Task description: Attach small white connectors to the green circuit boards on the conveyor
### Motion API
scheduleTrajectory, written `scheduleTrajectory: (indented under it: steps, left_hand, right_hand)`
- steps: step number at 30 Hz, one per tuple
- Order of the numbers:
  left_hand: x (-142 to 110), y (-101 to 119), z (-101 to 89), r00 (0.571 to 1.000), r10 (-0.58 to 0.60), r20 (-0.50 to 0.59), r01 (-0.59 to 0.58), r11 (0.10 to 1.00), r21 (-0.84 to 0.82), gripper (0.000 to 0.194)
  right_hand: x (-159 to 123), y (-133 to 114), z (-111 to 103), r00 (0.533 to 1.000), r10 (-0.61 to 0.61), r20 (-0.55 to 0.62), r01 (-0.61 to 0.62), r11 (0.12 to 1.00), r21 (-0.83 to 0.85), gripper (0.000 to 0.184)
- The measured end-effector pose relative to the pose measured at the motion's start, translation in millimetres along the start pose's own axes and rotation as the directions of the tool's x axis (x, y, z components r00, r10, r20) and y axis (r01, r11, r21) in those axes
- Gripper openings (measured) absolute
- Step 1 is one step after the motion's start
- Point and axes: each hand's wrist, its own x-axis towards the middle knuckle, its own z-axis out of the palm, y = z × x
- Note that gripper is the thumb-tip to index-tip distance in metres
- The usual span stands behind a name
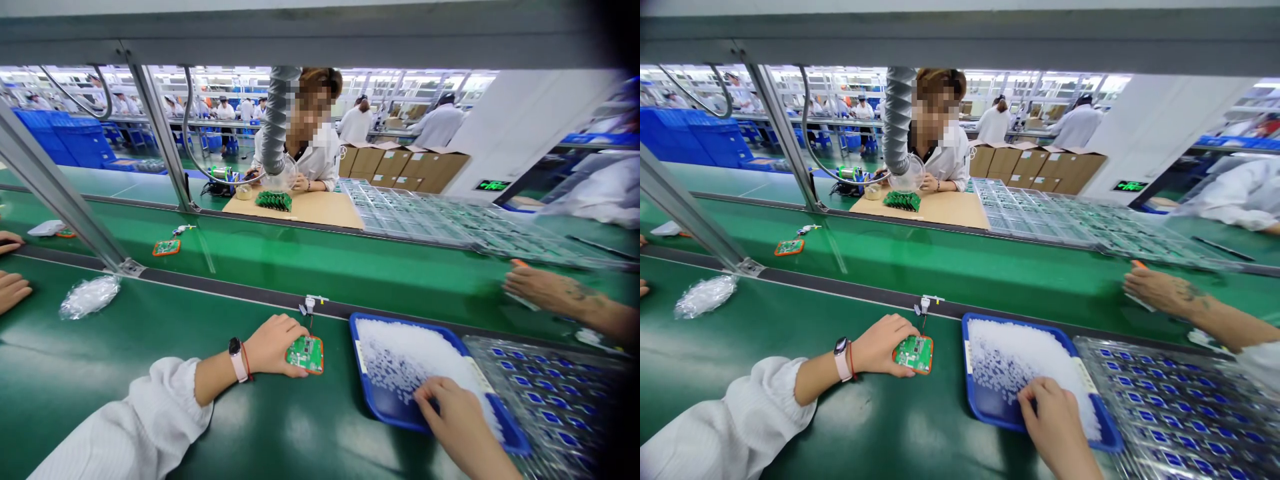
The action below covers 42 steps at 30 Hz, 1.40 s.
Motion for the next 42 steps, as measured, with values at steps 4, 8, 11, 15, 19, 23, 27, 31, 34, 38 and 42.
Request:
scheduleTrajectory:
  steps: [4, 8, 11, 15, 19, 23, 27, 31, 34, 38, 42]
  left_hand:
    - [1, 1, -0.9, 1.000, 0.004, 0.006, -0.004, 1.000, 0.005, 0.068]
    - [-3, 4, -1.5, 1.000, 0.006, 0.011, -0.006, 1.000, -0.013, 0.066]
    - [-8, 8, -3.2, 1.000, -0.004, 0.007, 0.004, 0.999, -0.037, 0.066]
    - [-7, 17, -7.0, 0.996, -0.035, -0.086, 0.018, 0.982, -0.189, 0.044]
    - [4, 19, -6.1, 0.976, -0.084, -0.203, -0.008, 0.909, -0.416, 0.018]
    - [11, 12, -2.2, 0.972, -0.152, -0.178, 0.053, 0.882, -0.468, 0.013]
    - [11, 8, -0.2, 0.975, -0.171, -0.141, 0.079, 0.861, -0.502, 0.012]
    - [8, 8, 0.8, 0.977, -0.176, -0.122, 0.087, 0.845, -0.528, 0.012]
    - [7, 8, 1.6, 0.978, -0.184, -0.101, 0.105, 0.847, -0.522, 0.009]
    - [6, 9, 3.2, 0.979, -0.178, -0.101, 0.107, 0.865, -0.491, 0.009]
    - [4, 12, 5.3, 0.982, -0.155, -0.108, 0.100, 0.910, -0.402, 0.011]
  right_hand:
    - [0, 3, 1, 0.999, -0.038, -0.010, 0.038, 0.999, -0.016, 0.028]
    - [4, -10, -8, 0.995, -0.058, -0.076, 0.061, 0.997, 0.041, 0.027]
    - [9, -52, -14, 0.983, -0.049, -0.179, 0.087, 0.973, 0.214, 0.022]
    - [16, -127, 7, 0.984, -0.120, -0.128, 0.170, 0.839, 0.517, 0.022]
    - [29, -161, 45, 0.985, -0.134, -0.107, 0.171, 0.756, 0.632, 0.019]
    - [38, -157, 62, 0.987, -0.122, -0.106, 0.161, 0.731, 0.663, 0.017]
    - [36, -152, 62, 0.988, -0.137, -0.073, 0.150, 0.739, 0.657, 0.016]
    - [31, -152, 61, 0.988, -0.152, -0.025, 0.133, 0.760, 0.636, 0.015]
    - [29, -152, 60, 0.988, -0.152, -0.003, 0.121, 0.775, 0.620, 0.014]
    - [28, -152, 59, 0.986, -0.164, -0.003, 0.132, 0.781, 0.610, 0.015]
    - [29, -152, 61, 0.985, -0.174, -0.009, 0.143, 0.775, 0.616, 0.016]
